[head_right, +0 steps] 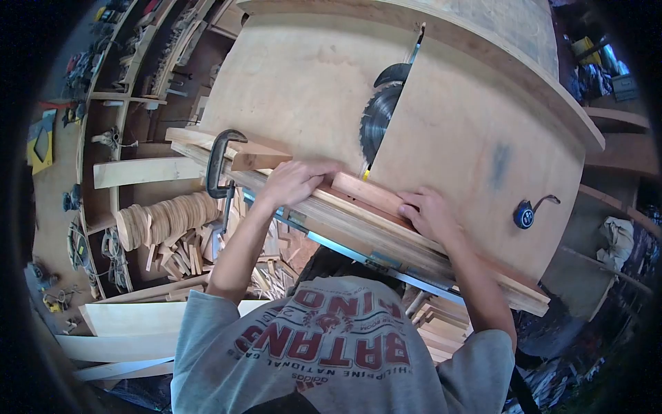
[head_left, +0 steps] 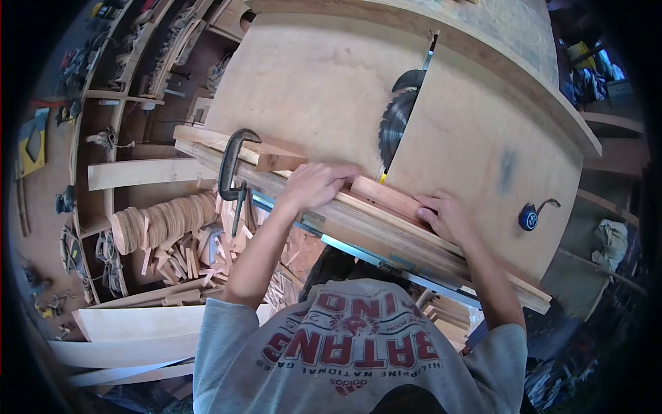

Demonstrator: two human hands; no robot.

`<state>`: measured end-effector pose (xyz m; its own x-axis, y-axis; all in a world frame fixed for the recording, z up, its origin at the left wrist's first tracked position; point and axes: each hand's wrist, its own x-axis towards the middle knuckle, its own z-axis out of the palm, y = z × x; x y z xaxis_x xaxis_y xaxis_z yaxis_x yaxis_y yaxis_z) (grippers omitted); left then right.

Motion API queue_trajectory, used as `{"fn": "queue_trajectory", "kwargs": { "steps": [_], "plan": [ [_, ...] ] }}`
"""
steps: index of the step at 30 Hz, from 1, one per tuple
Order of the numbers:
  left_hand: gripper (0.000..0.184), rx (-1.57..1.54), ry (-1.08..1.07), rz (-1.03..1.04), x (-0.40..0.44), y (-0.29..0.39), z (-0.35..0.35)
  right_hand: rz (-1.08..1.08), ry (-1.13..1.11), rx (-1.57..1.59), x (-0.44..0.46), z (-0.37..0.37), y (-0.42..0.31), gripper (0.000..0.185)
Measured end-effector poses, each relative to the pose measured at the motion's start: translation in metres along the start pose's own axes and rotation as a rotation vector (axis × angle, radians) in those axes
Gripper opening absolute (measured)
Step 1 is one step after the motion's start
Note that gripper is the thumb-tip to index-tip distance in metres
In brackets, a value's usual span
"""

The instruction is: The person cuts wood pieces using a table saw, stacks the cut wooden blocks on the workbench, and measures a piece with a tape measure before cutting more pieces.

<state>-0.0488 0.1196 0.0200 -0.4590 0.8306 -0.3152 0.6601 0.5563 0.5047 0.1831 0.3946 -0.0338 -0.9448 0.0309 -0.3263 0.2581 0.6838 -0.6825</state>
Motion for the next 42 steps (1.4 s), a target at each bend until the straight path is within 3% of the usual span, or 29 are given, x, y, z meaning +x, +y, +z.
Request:
{"fn": "queue_trajectory", "kwargs": {
  "steps": [1, 2, 3, 4, 5, 6, 8, 9, 11, 12, 14, 16, 20, 31, 35, 37, 38, 39, 41, 42],
  "plan": [
    [0.043, -0.009, 0.216, 0.161, -0.004, -0.002, 0.003, 0.069, 0.012, 0.118, -0.003, -0.005, -0.003, 0.05],
    [0.043, -0.005, 0.224, 0.167, -0.013, -0.002, 0.006, 0.137, 0.03, 0.234, -0.004, -0.012, -0.007, 0.061],
    [0.035, -0.021, 0.538, 0.21, -0.029, 0.011, 0.004, 0.135, 0.044, 0.23, -0.01, -0.023, -0.015, 0.061],
    [0.028, -0.045, 0.845, 0.249, -0.051, 0.022, 0.009, 0.019, 0.073, 0.106, -0.023, -0.032, -0.027, 0.076],
    [0.023, -0.155, 0.951, 0.157, -0.082, 0.019, 0.032, -0.09, 0.099, -0.016, -0.038, -0.034, -0.038, 0.092],
    [0.018, -0.27, 1.056, 0.067, -0.113, 0.007, 0.069, -0.079, 0.11, -0.018, -0.049, -0.031, -0.051, 0.092],
    [0.021, -0.745, 1.187, -0.139, -0.151, -0.019, 0.153, 0.07, -0.106, -0.251, -0.062, -0.021, -0.083, 0.105],
    [0.021, -0.757, 1.174, -0.114, -0.161, -0.047, 0.193, 0.116, -0.09, -0.337, -0.063, -0.005, -0.083, 0.104],
    [0.031, -1.188, 0.947, -0.926, -0.167, -0.096, 0.255, 0.131, -0.025, -0.379, -0.056, 0.013, -0.075, 0.099],
    [0.031, -1.199, 0.935, -0.915, -0.156, -0.108, 0.257, 0.124, 0.017, -0.414, -0.053, 0.017, -0.072, 0.094],
    [0.042, -1.677, 0.732, -1.232, -0.126, -0.127, 0.25, 0.115, 0.055, -0.415, -0.052, 0.02, -0.074, 0.091],
    [0.042, -1.952, 0.597, -1.265, -0.093, -0.138, 0.235, 0.102, 0.087, -0.437, -0.05, 0.018, -0.077, 0.088],
    [0.042, -2.125, 0.473, -1.197, -0.055, -0.136, 0.214, 0.125, 0.049, -0.427, -0.047, 0.011, -0.086, 0.088],
    [0.043, -2.045, 0.429, -1.144, -0.063, -0.122, 0.208, 0.193, 0.05, -0.381, -0.049, 0.021, -0.08, 0.096],
    [0.043, -1.705, 0.444, -1.101, -0.13, -0.117, 0.23, 0.191, 0.021, -0.453, -0.049, 0.019, -0.079, 0.095],
    [0.044, -1.351, 0.528, -0.826, -0.182, -0.122, 0.249, 0.179, 0.04, -0.46, -0.046, 0.017, -0.075, 0.093],
    [0.045, -0.988, 0.574, -0.558, -0.202, -0.127, 0.255, 0.178, 0.043, -0.443, -0.046, 0.016, -0.075, 0.095],
    [0.045, -0.981, 0.572, -0.566, -0.203, -0.128, 0.239, 0.181, 0.042, -0.424, -0.046, 0.017, -0.074, 0.097],
    [0.045, -0.433, 0.949, 0.005, -0.189, -0.108, 0.16, 0.193, 0.039, -0.417, -0.047, 0.016, -0.078, 0.094],
    [0.045, -0.323, 1.059, 0.102, -0.171, -0.103, 0.115, 0.201, 0.041, -0.426, -0.047, 0.015, -0.078, 0.092]
  ]
}}
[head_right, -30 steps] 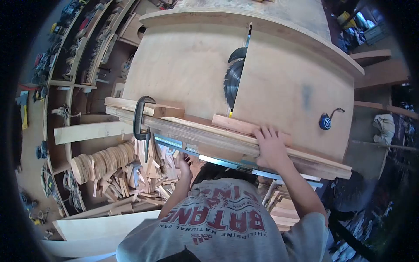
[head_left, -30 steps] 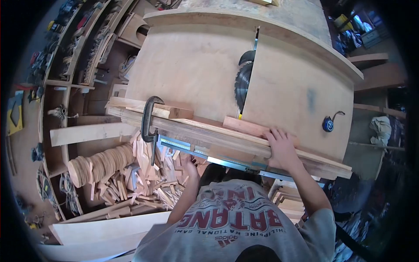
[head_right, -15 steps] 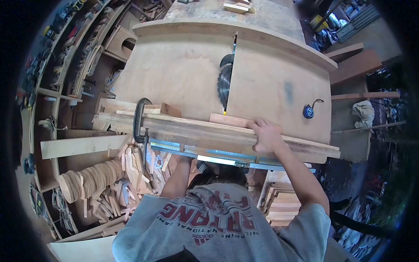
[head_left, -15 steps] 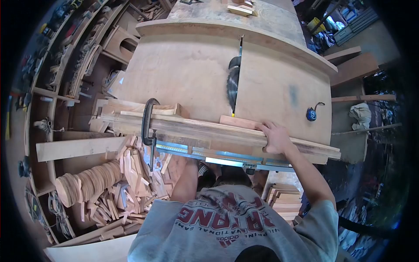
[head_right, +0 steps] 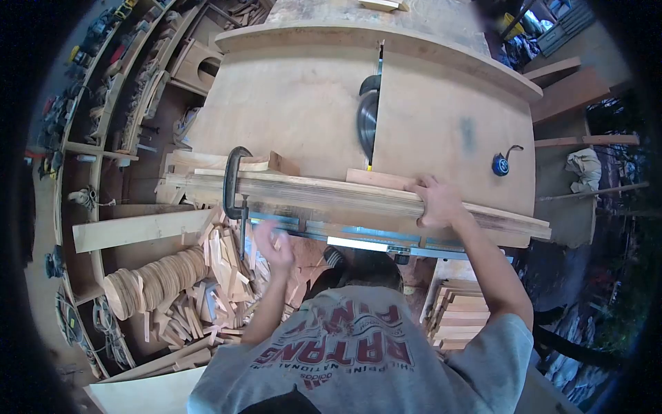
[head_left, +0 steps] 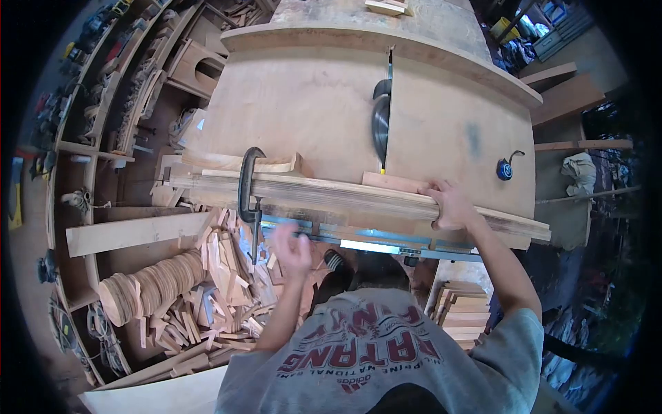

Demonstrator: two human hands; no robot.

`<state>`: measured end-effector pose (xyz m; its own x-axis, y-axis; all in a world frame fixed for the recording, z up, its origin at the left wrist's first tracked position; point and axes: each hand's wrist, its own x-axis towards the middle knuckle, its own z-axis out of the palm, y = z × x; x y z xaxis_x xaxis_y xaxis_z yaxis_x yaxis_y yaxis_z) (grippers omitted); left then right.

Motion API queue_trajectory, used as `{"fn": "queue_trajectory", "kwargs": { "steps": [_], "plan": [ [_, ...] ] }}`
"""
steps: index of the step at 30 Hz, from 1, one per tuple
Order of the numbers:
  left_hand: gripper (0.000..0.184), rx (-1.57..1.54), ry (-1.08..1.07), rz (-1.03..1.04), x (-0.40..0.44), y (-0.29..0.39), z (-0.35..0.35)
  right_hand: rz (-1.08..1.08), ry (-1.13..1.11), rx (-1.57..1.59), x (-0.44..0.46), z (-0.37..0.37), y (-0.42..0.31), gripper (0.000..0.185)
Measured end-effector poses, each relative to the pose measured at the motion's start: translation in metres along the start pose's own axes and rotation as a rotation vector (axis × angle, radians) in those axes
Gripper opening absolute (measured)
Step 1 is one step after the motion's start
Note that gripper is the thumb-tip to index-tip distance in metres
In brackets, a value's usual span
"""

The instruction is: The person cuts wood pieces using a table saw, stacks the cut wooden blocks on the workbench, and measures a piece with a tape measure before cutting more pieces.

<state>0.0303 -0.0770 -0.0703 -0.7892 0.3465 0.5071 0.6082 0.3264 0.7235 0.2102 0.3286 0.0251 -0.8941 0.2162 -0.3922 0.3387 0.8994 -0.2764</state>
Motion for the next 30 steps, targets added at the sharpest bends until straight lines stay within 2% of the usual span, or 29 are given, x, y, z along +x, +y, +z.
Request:
{"fn": "queue_trajectory", "kwargs": {
  "steps": [1, 3, 5, 7, 30],
  "plan": [
    [0.044, 0.043, 0.087, 0.149, 0.049, 0.006, 0.002, -0.004, -0.01, -0.001, 0.001, 0.0, 0.001, 0.092],
    [0.053, 0.123, 0.132, 0.233, 0.115, 0.006, 0.012, -0.062, 0.035, -0.014, 0.002, 0.0, 0.004, 0.093],
    [0.057, 0.152, 0.09, 0.222, 0.144, -0.007, 0.033, -0.06, 0.024, -0.008, 0.002, 0.0, 0.003, 0.093],
    [0.065, 0.142, 0.085, 0.302, 0.152, -0.017, 0.044, -0.051, 0.018, 0.004, 0.003, -0.006, 0.0, 0.093],
    [0.059, 0.242, 0.053, 0.29, 0.23, -0.041, 0.116, -0.025, 0.012, 0.038, 0.084, -0.064, 0.043, 0.099]
  ]
}}
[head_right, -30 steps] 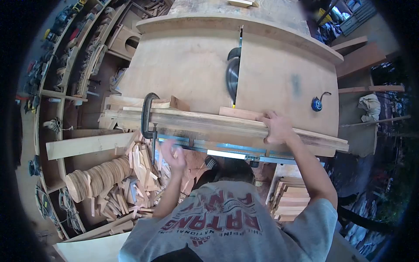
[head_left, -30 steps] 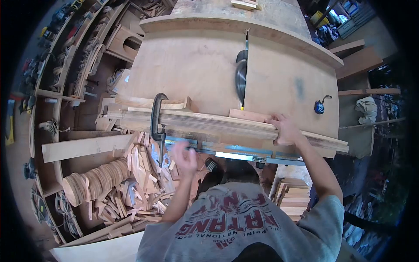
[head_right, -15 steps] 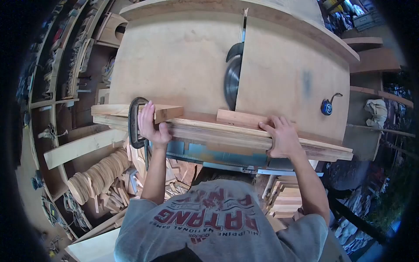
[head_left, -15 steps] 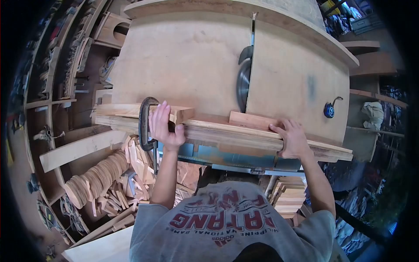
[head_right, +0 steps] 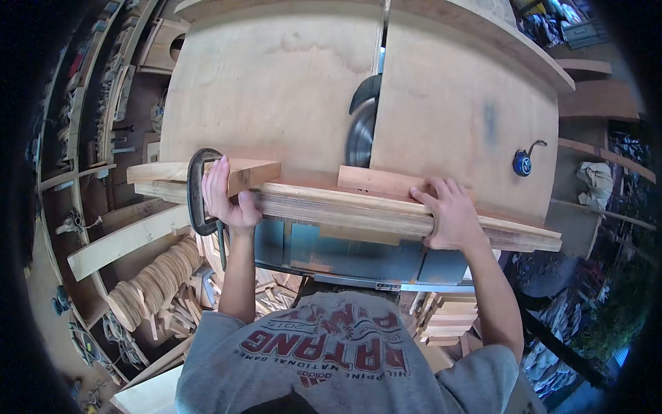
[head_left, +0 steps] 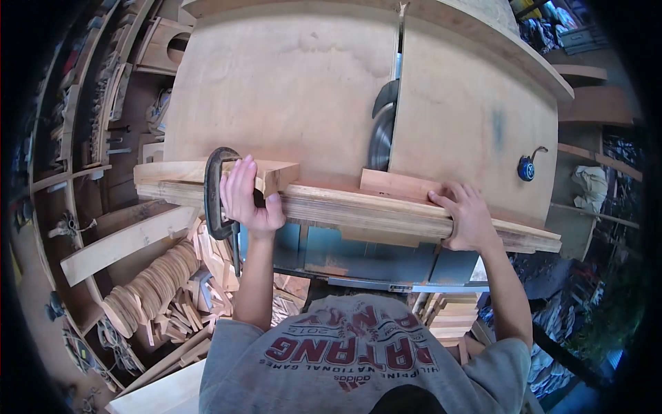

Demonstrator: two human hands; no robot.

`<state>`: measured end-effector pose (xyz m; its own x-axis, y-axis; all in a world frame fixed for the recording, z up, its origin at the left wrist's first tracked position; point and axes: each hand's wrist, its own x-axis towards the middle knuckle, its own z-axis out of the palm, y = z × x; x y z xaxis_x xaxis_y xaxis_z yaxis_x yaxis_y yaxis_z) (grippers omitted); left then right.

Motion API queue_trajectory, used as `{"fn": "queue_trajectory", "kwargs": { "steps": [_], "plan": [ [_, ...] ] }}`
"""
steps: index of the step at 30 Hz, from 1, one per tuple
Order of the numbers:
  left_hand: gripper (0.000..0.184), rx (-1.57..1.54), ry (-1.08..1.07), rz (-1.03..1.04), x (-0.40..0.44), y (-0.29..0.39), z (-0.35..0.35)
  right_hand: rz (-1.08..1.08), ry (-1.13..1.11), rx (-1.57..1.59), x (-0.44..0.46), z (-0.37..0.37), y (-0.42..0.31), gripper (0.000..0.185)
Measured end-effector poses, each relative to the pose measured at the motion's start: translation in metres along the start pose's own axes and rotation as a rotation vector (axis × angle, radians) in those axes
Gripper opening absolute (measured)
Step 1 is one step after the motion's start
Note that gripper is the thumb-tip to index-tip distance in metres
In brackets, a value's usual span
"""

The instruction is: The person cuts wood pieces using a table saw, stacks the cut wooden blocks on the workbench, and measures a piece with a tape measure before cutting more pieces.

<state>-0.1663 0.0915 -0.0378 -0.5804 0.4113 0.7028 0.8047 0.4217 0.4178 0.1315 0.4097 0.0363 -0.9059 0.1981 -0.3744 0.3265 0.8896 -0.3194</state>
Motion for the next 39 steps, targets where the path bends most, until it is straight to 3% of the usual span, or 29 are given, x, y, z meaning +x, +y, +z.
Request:
{"fn": "queue_trajectory", "kwargs": {
  "steps": [15, 22, 25, 30, 34, 36, 38, 39],
  "plan": [
    [0.056, -0.011, 0.041, 0.024, 0.046, -0.008, 0.05, 0.007, 0.036, -0.002, 0.042, -0.021, 0.038, 0.097],
    [0.083, 0.097, -0.067, -0.015, 0.065, -0.007, 0.06, -0.007, 0.084, -0.036, 0.058, -0.022, 0.057, 0.094],
    [0.068, -0.004, -0.189, -0.133, 0.074, 0.002, 0.046, -0.007, 0.09, -0.033, 0.056, -0.011, 0.062, 0.092],
    [0.064, -0.069, -0.253, -0.207, 0.05, 0.001, 0.012, -0.018, 0.043, -0.076, 0.033, 0.004, 0.048, 0.09],
    [0.067, -0.088, -0.292, -0.213, -0.018, 0.017, -0.06, -0.064, 0.068, -0.015, -0.04, 0.046, -0.001, 0.086],
    [0.068, -0.094, -0.095, -0.179, -0.048, 0.05, -0.084, -0.074, 0.112, 0.035, -0.072, 0.059, -0.025, 0.085],
    [0.057, -0.024, 0.249, -0.171, -0.08, 0.088, -0.093, -0.077, 0.132, 0.051, -0.085, 0.068, -0.033, 0.085],
    [0.047, -0.117, 0.064, -0.091, -0.09, 0.103, -0.099, -0.081, 0.152, 0.052, -0.086, 0.069, -0.035, 0.085]
  ]
}}
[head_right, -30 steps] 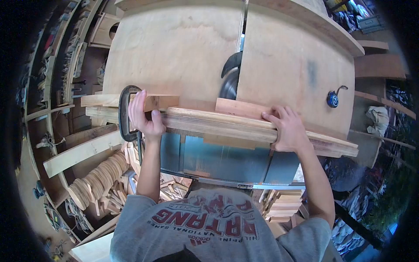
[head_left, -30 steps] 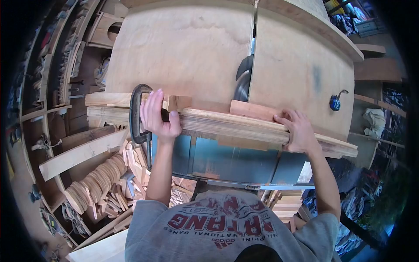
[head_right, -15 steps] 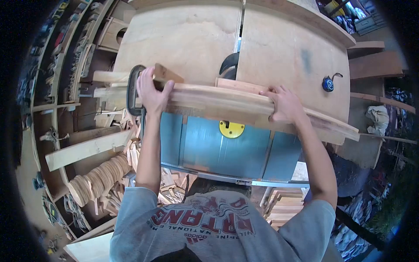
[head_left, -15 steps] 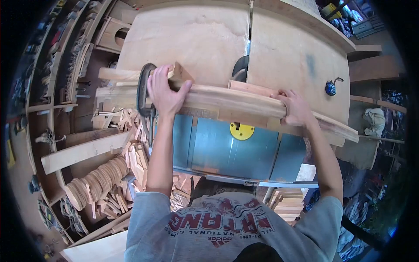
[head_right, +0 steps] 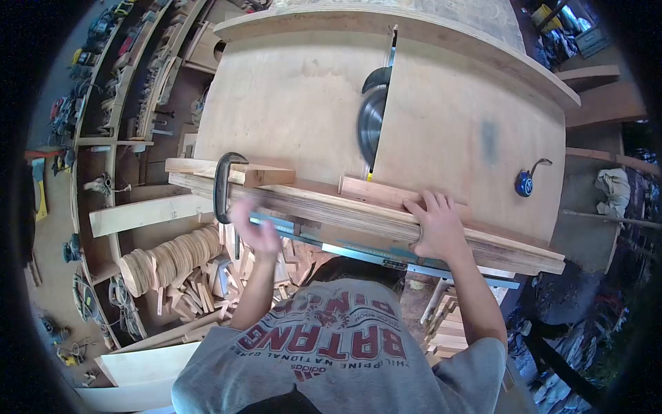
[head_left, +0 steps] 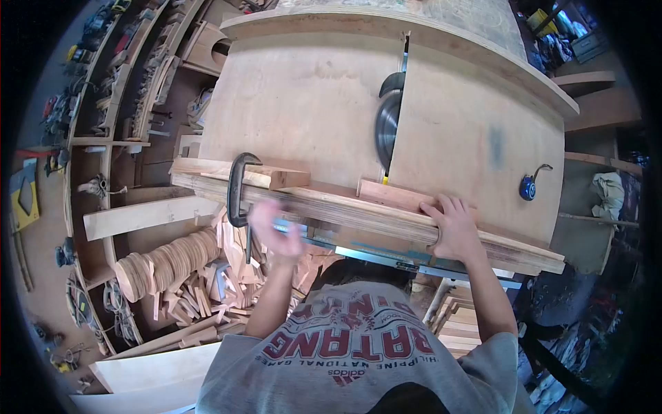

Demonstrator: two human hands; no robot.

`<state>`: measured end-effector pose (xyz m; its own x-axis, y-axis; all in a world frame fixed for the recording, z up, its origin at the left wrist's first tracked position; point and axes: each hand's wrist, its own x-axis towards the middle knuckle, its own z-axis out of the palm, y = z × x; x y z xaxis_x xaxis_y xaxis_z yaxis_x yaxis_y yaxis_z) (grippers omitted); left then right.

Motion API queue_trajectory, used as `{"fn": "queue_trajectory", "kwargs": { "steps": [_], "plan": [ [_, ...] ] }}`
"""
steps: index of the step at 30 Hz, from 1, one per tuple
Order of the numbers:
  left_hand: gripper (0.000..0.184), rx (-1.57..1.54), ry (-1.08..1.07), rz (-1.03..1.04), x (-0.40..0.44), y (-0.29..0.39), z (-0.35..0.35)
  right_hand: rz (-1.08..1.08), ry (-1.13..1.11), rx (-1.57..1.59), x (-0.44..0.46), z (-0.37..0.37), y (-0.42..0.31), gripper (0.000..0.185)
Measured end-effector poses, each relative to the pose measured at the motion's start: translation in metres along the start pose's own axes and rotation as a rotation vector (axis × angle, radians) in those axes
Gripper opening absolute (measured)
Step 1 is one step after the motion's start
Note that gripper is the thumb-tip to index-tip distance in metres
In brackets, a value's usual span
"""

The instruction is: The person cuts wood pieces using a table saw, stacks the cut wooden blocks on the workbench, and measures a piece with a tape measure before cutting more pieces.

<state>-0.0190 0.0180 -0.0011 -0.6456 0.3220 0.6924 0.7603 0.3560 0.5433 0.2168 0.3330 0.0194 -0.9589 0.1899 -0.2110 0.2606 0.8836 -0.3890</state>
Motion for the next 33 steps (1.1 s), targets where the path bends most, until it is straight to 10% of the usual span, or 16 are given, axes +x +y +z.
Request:
{"fn": "queue_trajectory", "kwargs": {
  "steps": [7, 13, 21, 29, 33],
  "plan": [
    [0.025, 0.302, -1.31, -0.301, 0.077, 0.004, 0.111, -0.05, -0.001, 0.158, -0.007, -0.011, 0.019, 0.081],
    [0.03, 0.102, -1.558, -0.461, 0.094, -0.004, 0.124, 0.373, -0.129, 0.413, -0.024, 0.009, 0.107, 0.055],
    [0.019, 0.488, -0.816, -0.08, 0.159, 0.067, 0.055, 0.357, -0.09, 0.486, -0.016, 0.016, 0.123, 0.035],
    [0.058, 1.003, -0.269, -0.548, 0.237, -0.096, -0.186, 0.197, 0.035, 0.439, -0.008, -0.004, 0.1, 0.052],
    [0.037, 0.589, -0.032, -0.505, 0.187, -0.049, -0.146, 0.02, 0.301, 0.235, 0.003, -0.011, 0.057, 0.051]
  ]
}}
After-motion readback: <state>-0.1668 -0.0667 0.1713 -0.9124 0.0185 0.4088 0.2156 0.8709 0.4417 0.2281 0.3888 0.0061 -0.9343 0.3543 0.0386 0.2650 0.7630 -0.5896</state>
